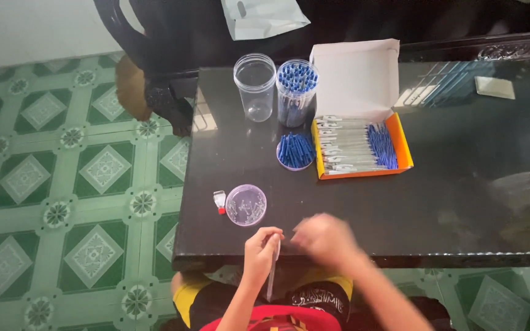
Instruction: Manually assembling pens by inserting internal components into the barrels using a small rod.
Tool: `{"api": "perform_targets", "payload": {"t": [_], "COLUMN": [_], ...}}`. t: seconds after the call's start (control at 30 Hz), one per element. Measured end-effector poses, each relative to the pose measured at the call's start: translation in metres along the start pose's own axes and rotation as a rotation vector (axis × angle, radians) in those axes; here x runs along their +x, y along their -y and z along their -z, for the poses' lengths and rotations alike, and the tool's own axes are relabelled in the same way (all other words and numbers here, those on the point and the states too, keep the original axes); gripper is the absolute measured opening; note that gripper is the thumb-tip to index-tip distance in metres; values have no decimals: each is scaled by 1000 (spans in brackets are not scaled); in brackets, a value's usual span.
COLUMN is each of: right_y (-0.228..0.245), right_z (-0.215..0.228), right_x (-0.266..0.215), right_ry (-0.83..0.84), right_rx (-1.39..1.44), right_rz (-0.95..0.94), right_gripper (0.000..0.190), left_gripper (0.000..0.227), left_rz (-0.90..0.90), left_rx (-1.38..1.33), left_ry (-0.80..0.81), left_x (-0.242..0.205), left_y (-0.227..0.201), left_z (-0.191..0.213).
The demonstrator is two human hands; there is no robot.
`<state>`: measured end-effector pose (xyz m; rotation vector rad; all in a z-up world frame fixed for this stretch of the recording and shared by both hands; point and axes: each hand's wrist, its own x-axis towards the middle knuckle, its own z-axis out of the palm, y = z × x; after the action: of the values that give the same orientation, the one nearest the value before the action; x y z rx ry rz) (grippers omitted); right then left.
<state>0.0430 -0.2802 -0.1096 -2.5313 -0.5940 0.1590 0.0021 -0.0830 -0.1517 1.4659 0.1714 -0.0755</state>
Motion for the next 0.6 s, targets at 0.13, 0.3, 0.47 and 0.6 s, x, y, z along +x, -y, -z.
{"api": "perform_targets", "payload": {"t": [0.13,0.3,0.47,0.6], "right_y": [-143,-252,-237,-251], "right_z": [67,86,96,90], "right_x": [44,84,99,95], "right_ry": [-656,-124,-8,-71], "right_rx": [-205,-384,-378,-368], "right_rz": [-103,-843,-902,-883], "right_gripper": [16,26,27,21], "left_gripper": [21,19,19,18], "left_rz": [26,59,105,125], "left_rx": [205,135,118,137], "left_ry": [25,-12,-47,-32], "left_x": [1,0,9,15], "left_y": [-21,-13,-4,2], "left_z": [5,8,11,6]}}
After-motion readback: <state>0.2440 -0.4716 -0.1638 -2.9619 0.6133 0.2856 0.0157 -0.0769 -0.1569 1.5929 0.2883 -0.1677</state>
